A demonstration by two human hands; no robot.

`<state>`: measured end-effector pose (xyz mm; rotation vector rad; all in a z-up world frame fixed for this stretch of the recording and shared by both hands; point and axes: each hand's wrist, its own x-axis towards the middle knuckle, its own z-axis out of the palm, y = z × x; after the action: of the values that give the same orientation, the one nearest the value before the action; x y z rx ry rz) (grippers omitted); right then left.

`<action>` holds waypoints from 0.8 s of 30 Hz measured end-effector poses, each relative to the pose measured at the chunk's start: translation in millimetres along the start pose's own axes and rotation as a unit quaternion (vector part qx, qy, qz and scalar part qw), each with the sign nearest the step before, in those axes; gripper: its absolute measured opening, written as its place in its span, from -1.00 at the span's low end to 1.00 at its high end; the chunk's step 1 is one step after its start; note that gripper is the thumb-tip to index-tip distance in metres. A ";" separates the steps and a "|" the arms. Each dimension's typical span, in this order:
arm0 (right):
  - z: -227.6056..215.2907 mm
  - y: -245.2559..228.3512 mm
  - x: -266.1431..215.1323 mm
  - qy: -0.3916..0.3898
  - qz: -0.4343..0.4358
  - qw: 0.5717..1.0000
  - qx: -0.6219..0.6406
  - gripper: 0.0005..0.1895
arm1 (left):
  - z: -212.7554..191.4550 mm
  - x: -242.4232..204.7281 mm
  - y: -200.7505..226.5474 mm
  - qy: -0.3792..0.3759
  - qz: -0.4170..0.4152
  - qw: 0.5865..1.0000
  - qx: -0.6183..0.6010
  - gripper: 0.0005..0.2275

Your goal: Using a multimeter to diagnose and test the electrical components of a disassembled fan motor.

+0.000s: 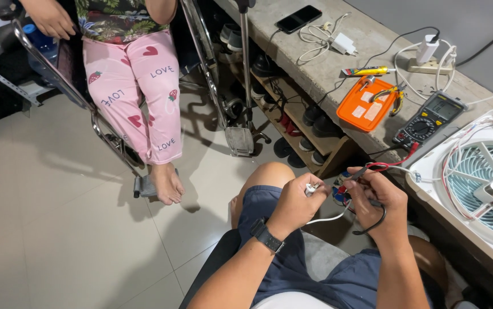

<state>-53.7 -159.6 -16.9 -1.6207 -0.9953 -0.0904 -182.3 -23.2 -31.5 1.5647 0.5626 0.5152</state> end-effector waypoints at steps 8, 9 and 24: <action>-22.1 -8.4 -4.8 0.025 -0.001 0.999 -0.035 -0.87 | 16.5 11.3 -7.6 -0.038 0.053 0.998 -0.009 -0.74; -26.9 -7.6 -7.2 0.027 0.001 0.998 -0.051 -0.87 | 19.9 15.4 -9.3 -0.039 0.064 0.997 -0.014 -0.72; -151.6 -70.7 -57.3 0.061 0.168 0.983 -0.042 -0.73 | 64.3 33.7 9.6 -0.164 0.010 0.986 -0.023 -0.89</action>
<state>-68.2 -320.3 55.4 -1.8175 -0.6199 -0.0021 -115.3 -52.1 -26.5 1.5713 0.2817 0.2743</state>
